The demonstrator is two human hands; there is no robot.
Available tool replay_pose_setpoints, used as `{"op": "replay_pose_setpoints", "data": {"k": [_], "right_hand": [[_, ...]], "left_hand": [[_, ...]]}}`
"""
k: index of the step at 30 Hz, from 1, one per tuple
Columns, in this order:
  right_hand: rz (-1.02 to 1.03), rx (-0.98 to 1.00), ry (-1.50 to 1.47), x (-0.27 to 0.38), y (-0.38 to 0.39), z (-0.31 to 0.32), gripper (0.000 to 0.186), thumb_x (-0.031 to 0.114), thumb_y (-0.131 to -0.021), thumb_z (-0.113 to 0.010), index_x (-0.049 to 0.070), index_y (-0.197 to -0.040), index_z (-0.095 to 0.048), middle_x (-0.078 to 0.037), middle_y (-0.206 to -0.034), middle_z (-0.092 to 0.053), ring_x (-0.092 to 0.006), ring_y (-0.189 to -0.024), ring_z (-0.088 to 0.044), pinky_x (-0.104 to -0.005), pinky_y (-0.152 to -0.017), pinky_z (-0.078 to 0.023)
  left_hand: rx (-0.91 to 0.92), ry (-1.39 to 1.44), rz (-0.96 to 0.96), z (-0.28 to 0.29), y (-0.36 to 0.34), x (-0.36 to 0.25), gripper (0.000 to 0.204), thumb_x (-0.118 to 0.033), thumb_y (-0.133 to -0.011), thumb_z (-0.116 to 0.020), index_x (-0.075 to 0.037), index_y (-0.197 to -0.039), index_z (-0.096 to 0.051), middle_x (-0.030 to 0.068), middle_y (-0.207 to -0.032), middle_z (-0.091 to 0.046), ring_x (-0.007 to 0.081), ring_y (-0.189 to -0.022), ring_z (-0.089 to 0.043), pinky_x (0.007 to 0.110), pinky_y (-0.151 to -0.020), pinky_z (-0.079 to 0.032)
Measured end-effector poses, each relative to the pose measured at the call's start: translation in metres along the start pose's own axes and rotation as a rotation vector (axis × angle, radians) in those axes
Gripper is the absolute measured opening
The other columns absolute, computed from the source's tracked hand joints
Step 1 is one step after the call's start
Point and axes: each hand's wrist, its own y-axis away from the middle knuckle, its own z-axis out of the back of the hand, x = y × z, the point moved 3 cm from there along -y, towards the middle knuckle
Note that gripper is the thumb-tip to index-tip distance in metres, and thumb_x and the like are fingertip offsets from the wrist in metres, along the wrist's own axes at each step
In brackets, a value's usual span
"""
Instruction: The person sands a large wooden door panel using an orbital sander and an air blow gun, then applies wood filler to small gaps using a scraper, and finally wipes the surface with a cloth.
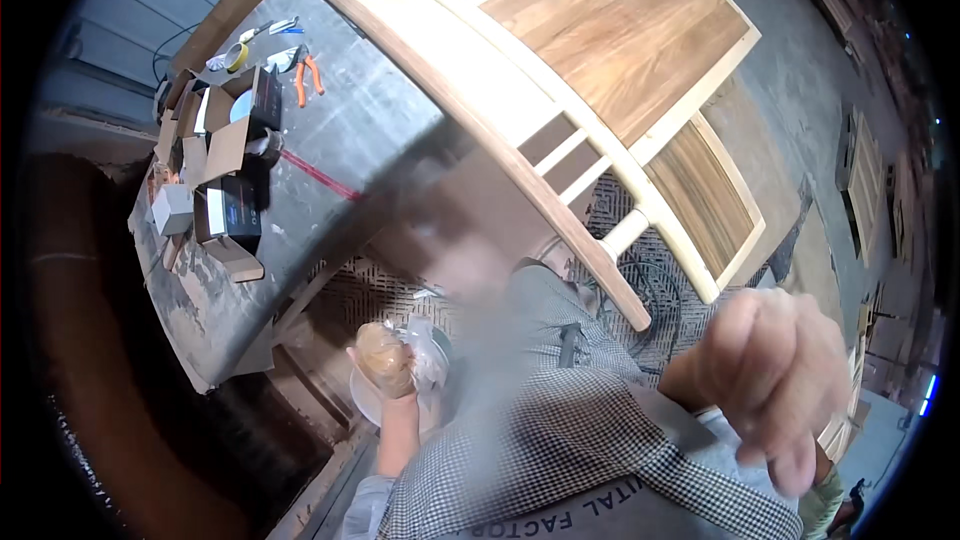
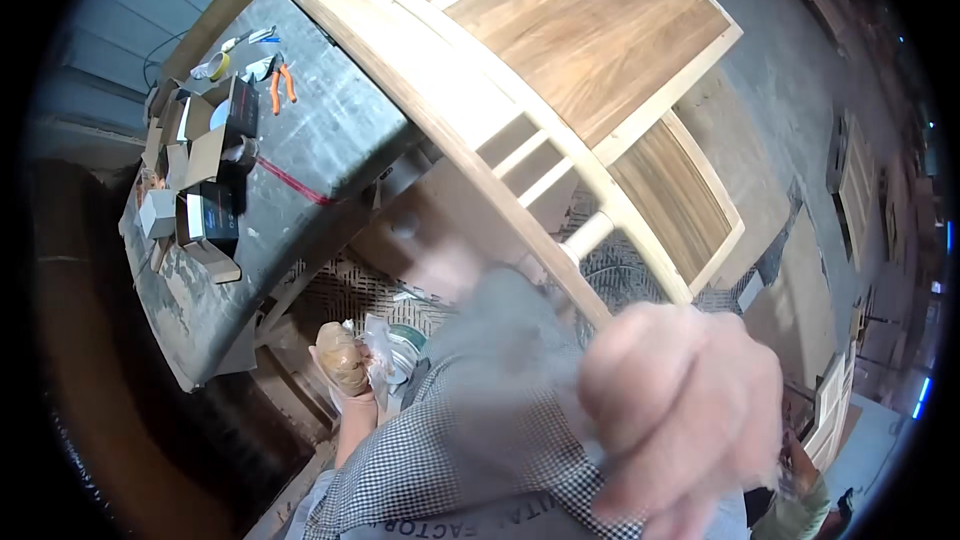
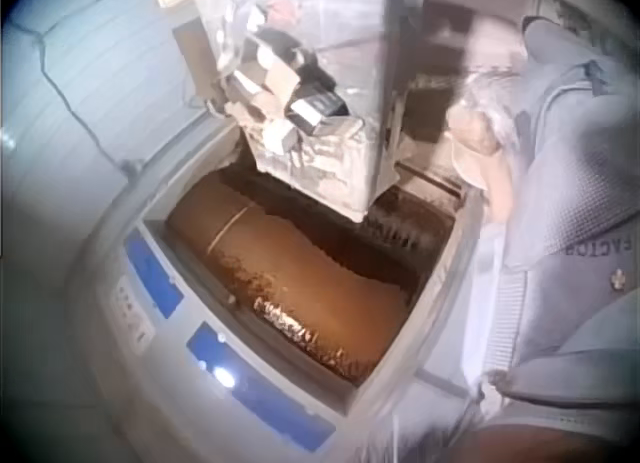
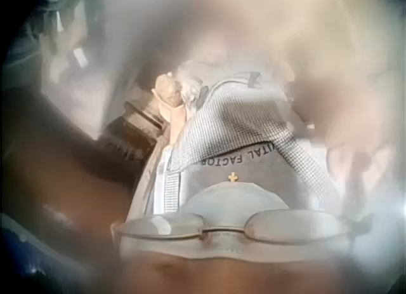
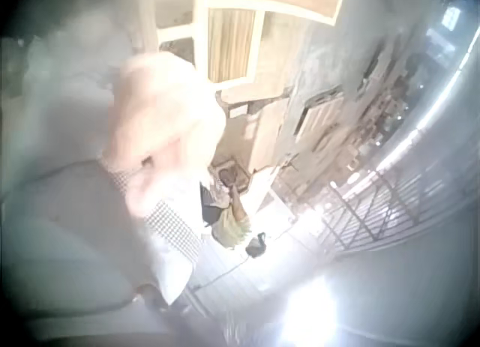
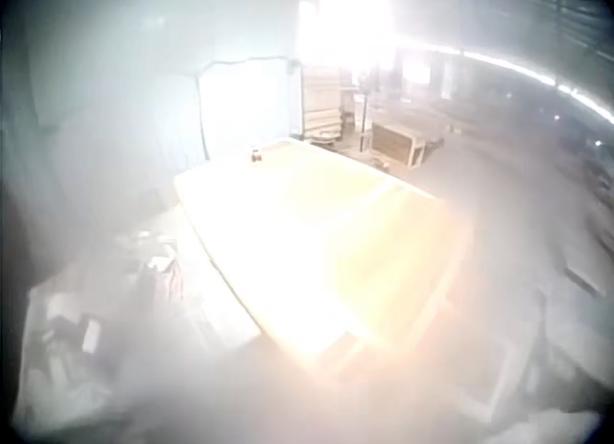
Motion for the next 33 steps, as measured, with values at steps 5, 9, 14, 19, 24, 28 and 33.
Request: {"op": "replay_pose_setpoints", "data": {"k": [5,9,14,19,24,28,33], "right_hand": [[-0.556,-0.283,0.158,-0.085,0.061,0.037,0.019,0.012,-0.078,-0.057,0.006,-0.062,-0.048,-0.004,-0.059,-0.052,-0.0094,-0.046,-0.044,-0.0219,-0.042,-0.032],[-1.525,-0.425,0.518,-0.144,0.094,0.068,0.018,0.018,-0.083,-0.049,0.007,-0.069,-0.052,-0.002,-0.066,-0.05,-0.0103,-0.059,-0.047,-0.0242,-0.055,-0.04],[-1.208,-0.018,0.685,-0.211,0.121,0.102,0.026,0.022,-0.089,-0.043,0.0,-0.099,-0.053,-0.001,-0.066,-0.051,-0.0062,-0.048,-0.041,-0.0202,-0.044,-0.034],[-1.27,0.094,0.717,-0.267,0.11,0.128,0.029,0.022,-0.088,-0.042,-0.002,-0.102,-0.052,-0.005,-0.066,-0.056,-0.008,-0.045,-0.044,-0.0216,-0.041,-0.036],[-1.405,0.044,0.717,-0.31,0.088,0.149,0.024,0.021,-0.087,-0.044,-0.001,-0.089,-0.054,-0.005,-0.063,-0.055,-0.009,-0.042,-0.045,-0.0229,-0.038,-0.036],[-1.505,0.123,0.777,-0.353,0.067,0.144,0.022,0.019,-0.087,-0.042,-0.001,-0.085,-0.052,-0.006,-0.064,-0.055,-0.01,-0.042,-0.045,-0.0235,-0.037,-0.036],[-1.442,0.194,0.93,-0.417,0.077,0.151,0.022,0.019,-0.089,-0.038,0.001,-0.084,-0.049,-0.009,-0.066,-0.054,-0.0115,-0.043,-0.046,-0.026,-0.038,-0.036]], "left_hand": [[0.052,0.133,0.096,-0.032,-0.025,-0.002,0.057,-0.057,-0.083,-0.036,-0.01,-0.11,-0.051,0.0066,-0.099,-0.058,0.0234,-0.082,-0.057,0.038,-0.064,-0.049],[-0.026,0.093,0.179,-0.065,-0.047,-0.012,0.058,-0.057,-0.081,-0.041,-0.011,-0.114,-0.05,0.0073,-0.108,-0.056,0.0259,-0.093,-0.056,0.041,-0.073,-0.049],[-0.11,0.042,0.194,-0.099,-0.081,-0.034,0.057,-0.057,-0.08,-0.041,-0.012,-0.114,-0.051,0.0077,-0.107,-0.057,0.0272,-0.092,-0.056,0.043,-0.074,-0.049],[-0.009,0.063,0.213,-0.132,-0.121,-0.064,0.058,-0.055,-0.083,-0.038,-0.009,-0.115,-0.049,0.0104,-0.11,-0.056,0.0289,-0.097,-0.055,0.044,-0.079,-0.047],[0.1,0.011,0.291,-0.151,-0.167,-0.09,0.049,-0.044,-0.088,-0.035,-0.008,-0.119,-0.046,0.0123,-0.116,-0.052,0.0294,-0.104,-0.052,0.043,-0.085,-0.045],[0.126,-0.101,0.27,-0.163,-0.214,-0.119,0.038,-0.035,-0.09,-0.038,-0.009,-0.116,-0.047,0.0125,-0.113,-0.053,0.028,-0.101,-0.054,0.044,-0.085,-0.045],[0.15,-0.387,0.286,-0.171,-0.285,-0.145,0.036,-0.03,-0.087,-0.046,-0.003,-0.11,-0.049,0.0102,-0.104,-0.057,0.0214,-0.094,-0.057,0.036,-0.082,-0.047]]}}
